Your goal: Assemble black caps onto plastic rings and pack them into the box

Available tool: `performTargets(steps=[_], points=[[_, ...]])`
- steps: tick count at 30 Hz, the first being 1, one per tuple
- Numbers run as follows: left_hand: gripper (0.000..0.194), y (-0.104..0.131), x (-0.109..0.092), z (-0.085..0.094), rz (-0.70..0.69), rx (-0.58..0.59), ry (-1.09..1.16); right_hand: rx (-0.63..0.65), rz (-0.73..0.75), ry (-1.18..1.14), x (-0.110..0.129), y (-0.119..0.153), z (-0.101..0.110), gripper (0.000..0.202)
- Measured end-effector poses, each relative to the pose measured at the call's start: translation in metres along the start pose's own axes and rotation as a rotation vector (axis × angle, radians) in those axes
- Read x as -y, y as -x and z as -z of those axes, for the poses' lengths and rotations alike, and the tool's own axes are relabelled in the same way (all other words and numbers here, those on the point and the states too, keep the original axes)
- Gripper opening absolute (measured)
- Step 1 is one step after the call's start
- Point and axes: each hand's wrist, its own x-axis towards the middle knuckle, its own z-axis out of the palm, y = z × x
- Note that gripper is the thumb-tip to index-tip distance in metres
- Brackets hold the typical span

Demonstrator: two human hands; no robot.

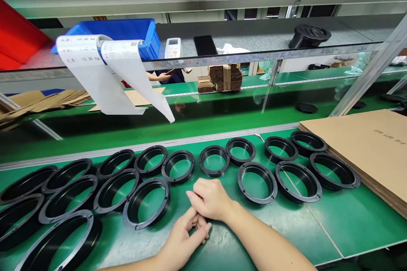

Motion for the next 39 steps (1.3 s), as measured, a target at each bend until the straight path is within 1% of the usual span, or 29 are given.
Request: performTargets(steps=[9, 21, 39], points=[[0.026, 0.0005, -0.0004, 0.0009, 0.003, 0.002, -0.012, -0.009, -0.013, -0.032, 0.0013, -0.0003, 0.0006, 0.041], [0.018, -0.0015, 0.0024, 0.001, -0.011, 0.012, -0.023, -0.025, -0.011, -0.071, 0.0005, -0.0004, -0.0003, 0.037], [0.019, -0.0005, 0.0047, 0.0, -0.018, 0.003, -0.011, -0.029, -0.013, -0.073, 0.0011, -0.0004, -0.0003, 0.036]])
